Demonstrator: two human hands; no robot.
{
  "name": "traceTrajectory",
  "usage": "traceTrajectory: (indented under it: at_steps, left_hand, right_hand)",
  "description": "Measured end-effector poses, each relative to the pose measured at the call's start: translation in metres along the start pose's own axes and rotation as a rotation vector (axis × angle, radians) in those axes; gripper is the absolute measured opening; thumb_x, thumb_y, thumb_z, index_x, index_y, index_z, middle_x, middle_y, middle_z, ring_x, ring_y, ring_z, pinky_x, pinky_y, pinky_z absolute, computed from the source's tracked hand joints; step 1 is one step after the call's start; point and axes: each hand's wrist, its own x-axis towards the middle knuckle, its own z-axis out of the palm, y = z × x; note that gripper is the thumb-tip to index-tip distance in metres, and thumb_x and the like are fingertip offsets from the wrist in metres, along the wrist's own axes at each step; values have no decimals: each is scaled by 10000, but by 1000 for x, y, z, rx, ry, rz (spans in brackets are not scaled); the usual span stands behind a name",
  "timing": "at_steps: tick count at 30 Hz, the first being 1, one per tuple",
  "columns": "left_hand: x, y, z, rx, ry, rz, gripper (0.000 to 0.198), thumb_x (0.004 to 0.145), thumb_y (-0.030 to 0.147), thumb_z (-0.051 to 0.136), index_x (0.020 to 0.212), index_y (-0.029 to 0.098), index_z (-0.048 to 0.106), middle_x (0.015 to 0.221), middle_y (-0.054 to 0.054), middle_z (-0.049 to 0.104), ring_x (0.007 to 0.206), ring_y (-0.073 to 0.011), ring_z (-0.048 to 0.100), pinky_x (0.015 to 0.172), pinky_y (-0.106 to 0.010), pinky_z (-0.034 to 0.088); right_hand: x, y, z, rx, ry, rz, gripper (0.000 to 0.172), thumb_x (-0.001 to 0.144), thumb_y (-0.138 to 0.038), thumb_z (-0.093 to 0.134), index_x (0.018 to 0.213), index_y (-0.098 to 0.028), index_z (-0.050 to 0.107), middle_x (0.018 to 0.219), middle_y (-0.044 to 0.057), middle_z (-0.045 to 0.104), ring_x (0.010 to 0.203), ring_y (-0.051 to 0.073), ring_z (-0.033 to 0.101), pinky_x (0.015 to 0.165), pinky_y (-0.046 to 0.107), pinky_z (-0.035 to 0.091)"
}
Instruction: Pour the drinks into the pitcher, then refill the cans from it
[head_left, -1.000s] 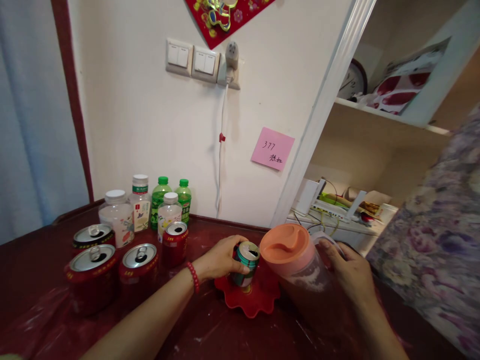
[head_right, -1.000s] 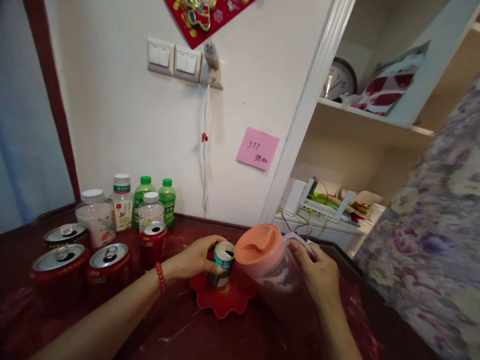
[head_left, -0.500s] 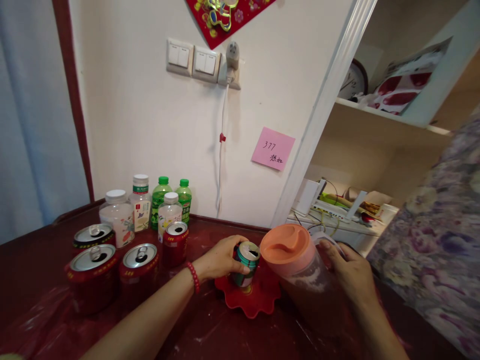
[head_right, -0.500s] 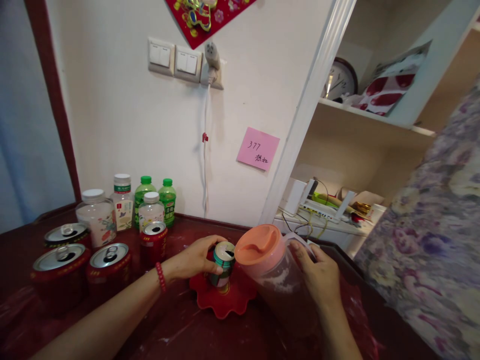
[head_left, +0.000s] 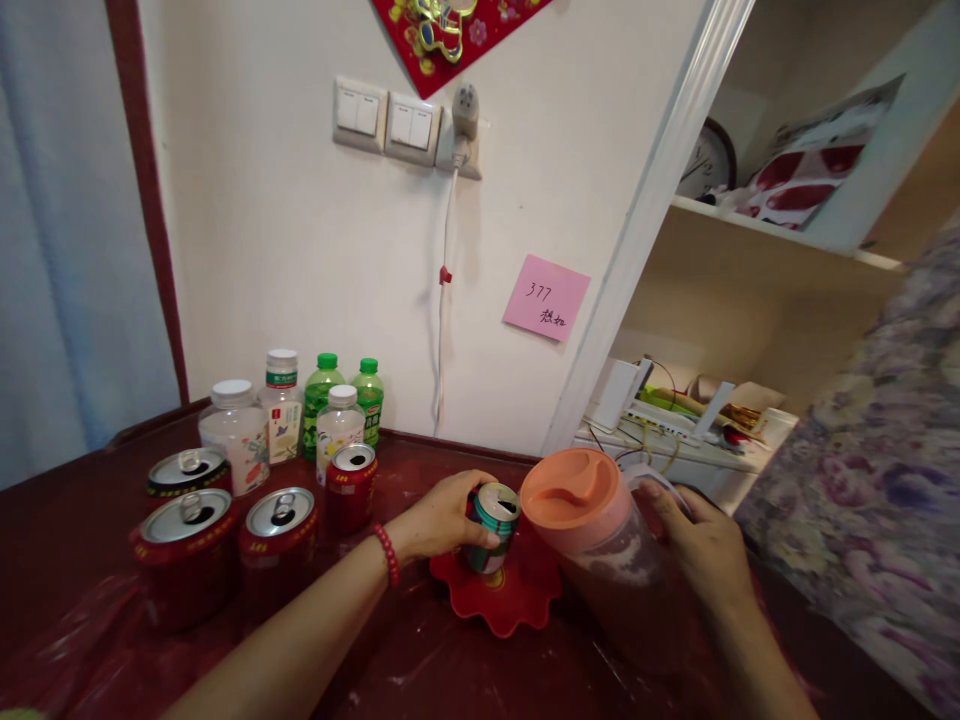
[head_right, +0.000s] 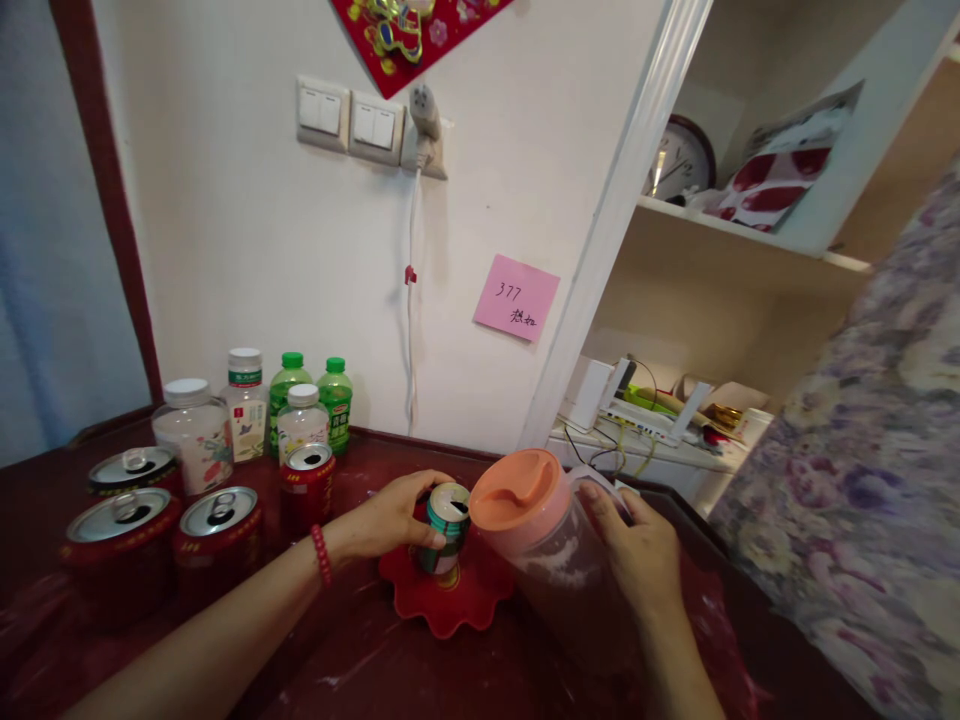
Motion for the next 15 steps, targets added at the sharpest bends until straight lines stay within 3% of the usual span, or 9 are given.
traceTrajectory:
  at_steps: [4,15]
  left_hand:
    - [0,1,0,8,2,-5,610,574,117,811,1162,170,653,1173,-62,694,1072,-262,619,948,-375,482]
    - [0,0,-1,15,5,0,605,571,129,812,1153,180,657,1168,-59,701,1062,-264,628,938,-381,489]
  right_hand:
    - [5,5,-1,-2,-32,34,618,649,-791,652,713,-177,689,593,-18,513,608,173,442,562,288,369]
    - [-6,-6,3,24,37,-16,536,717,-730,646,664,-197,634,569,-35,457,600,159,406,566,284,326]
